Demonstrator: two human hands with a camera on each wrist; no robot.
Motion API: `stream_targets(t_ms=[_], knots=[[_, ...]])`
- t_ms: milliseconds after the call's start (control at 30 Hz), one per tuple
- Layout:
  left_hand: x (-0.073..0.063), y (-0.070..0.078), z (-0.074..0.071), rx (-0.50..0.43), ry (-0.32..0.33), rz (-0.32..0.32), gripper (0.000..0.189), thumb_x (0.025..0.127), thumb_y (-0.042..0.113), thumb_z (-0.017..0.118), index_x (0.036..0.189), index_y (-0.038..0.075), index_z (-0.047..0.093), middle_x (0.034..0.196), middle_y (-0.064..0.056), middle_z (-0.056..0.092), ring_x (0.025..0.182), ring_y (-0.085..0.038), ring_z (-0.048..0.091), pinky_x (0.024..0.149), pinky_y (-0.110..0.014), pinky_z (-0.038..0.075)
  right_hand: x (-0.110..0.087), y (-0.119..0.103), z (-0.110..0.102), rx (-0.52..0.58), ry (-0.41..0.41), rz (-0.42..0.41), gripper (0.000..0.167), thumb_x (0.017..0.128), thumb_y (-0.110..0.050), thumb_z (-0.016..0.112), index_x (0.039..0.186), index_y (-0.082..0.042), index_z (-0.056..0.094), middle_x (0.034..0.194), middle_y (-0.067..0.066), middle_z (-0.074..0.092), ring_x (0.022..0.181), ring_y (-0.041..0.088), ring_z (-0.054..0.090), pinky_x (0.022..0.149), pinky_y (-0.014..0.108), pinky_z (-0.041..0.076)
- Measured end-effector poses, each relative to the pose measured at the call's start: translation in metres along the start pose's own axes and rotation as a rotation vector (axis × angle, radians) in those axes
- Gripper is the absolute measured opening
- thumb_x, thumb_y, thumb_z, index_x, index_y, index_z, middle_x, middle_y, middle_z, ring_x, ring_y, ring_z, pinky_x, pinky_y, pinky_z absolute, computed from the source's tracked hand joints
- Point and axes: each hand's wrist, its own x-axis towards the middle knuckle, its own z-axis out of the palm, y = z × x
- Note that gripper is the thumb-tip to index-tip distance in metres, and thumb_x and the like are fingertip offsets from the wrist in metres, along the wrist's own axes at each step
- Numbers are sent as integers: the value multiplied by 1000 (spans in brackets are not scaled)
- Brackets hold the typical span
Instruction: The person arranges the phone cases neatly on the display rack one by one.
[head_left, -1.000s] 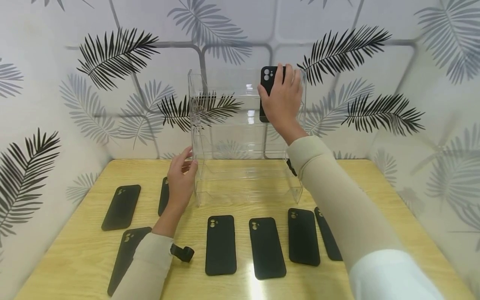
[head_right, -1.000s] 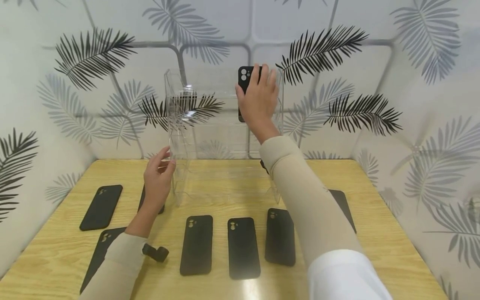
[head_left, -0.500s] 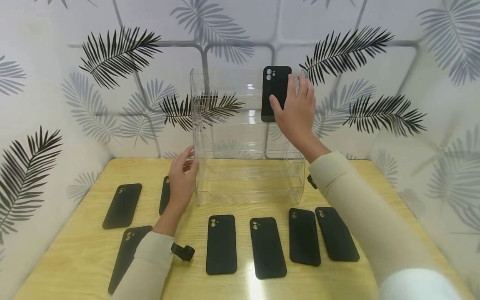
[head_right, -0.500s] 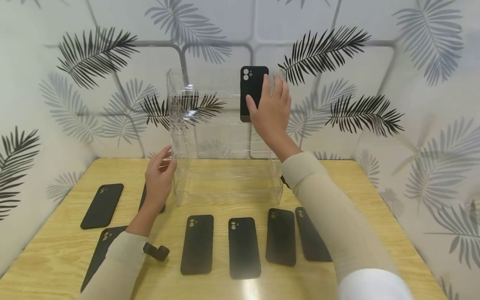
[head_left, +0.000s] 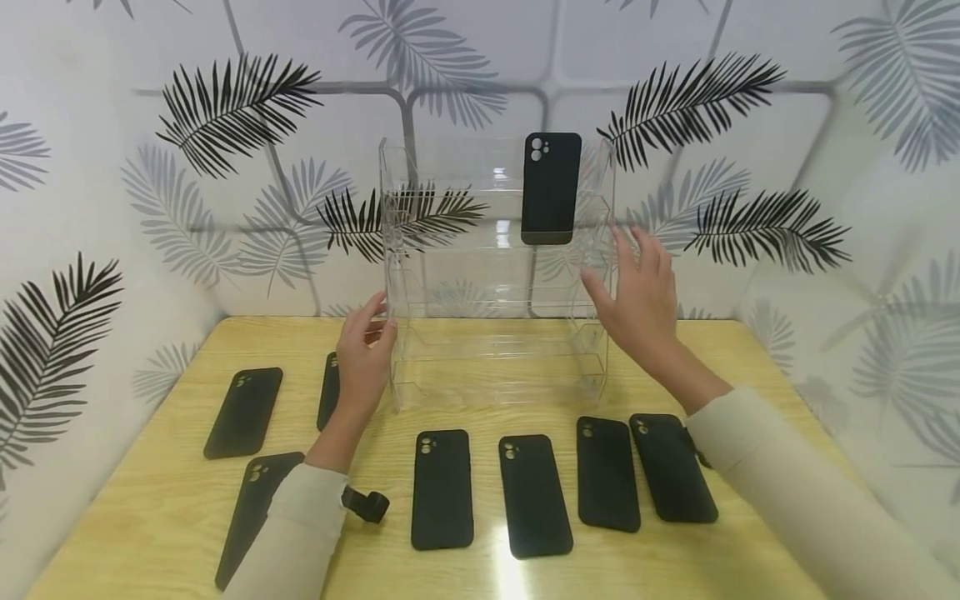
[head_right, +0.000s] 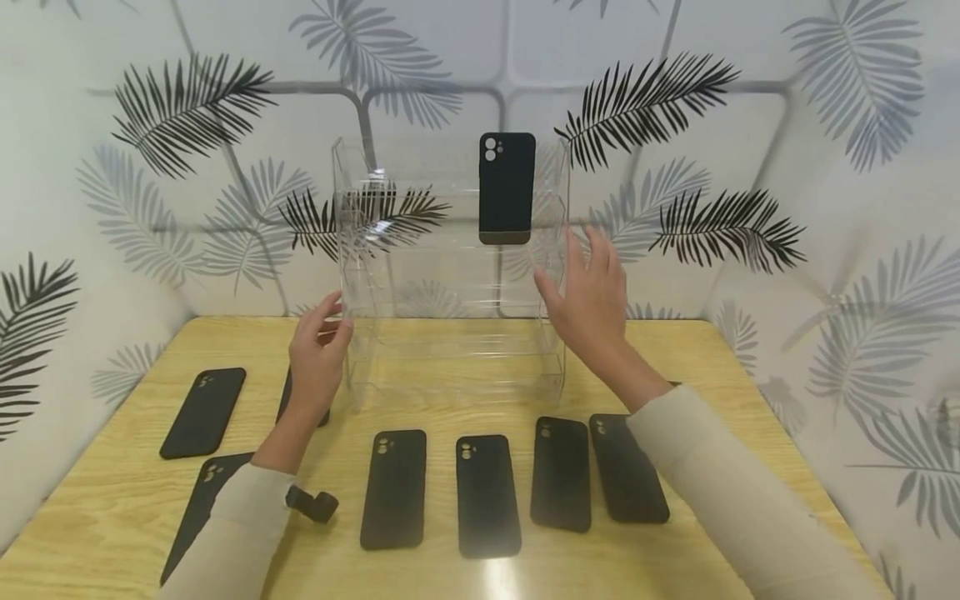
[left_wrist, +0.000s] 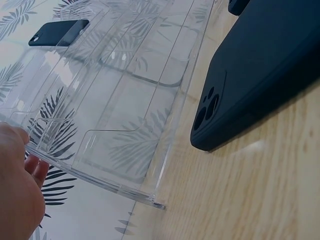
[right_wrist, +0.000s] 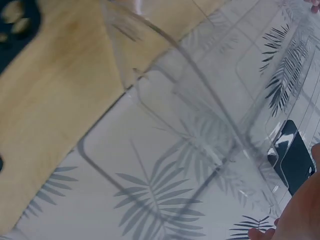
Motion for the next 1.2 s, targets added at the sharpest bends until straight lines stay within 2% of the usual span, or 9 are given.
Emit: stream_targets(t_ms=[167, 333, 433, 767, 967, 1200], knots=[[0, 0, 1, -10, 7, -5, 43, 100, 11, 61, 143, 16, 58, 124, -13, 60, 108, -26, 63, 90, -15, 46, -29, 22, -9, 3, -28, 25, 70, 102, -45, 53, 156, -6, 32, 158, 23, 25, 146, 45, 20, 114, 63, 22], [0, 0, 2, -16, 3, -10, 44, 100, 11, 61, 144, 15, 57, 125, -14, 60, 108, -27, 63, 89, -14, 45, -56, 51, -18, -19, -86, 76, 72, 102, -48, 51, 155, -3, 32, 157, 27, 26, 144, 50, 22, 111, 67, 23], [0, 0, 2, -3, 0, -7, 44, 101, 12, 61, 144, 16, 57, 126, -13, 60, 108, -25, 62, 89, -14, 45, -70, 67, -22, -50, -116, 122, 75, 102, -51, 50, 155, -1, 31, 156, 29, 27, 141, 53, 25, 105, 70, 29], [-2, 1, 0, -8, 6, -1, 43, 101, 14, 61, 144, 18, 58, 126, -12, 60, 108, -25, 63, 90, -14, 46, -102, 116, -18, -75, -145, 158, 77, 100, -51, 53, 150, 6, 36, 149, 36, 32, 135, 58, 29, 98, 73, 32], [-2, 2, 0, 11, 3, -7, 43, 101, 13, 60, 144, 16, 57, 125, -12, 60, 108, -24, 63, 91, -15, 47, -116, 144, -16, -114, -222, 161, 81, 100, -53, 53, 148, 9, 35, 146, 38, 33, 131, 61, 30, 93, 75, 34], [-1, 2, 0, 9, 4, -3, 43, 101, 11, 60, 144, 18, 57, 125, -13, 60, 108, -24, 63, 91, -14, 47, -127, 162, -14, -111, -343, 184, 85, 100, -54, 52, 149, 13, 32, 144, 43, 33, 127, 64, 32, 93, 77, 34]])
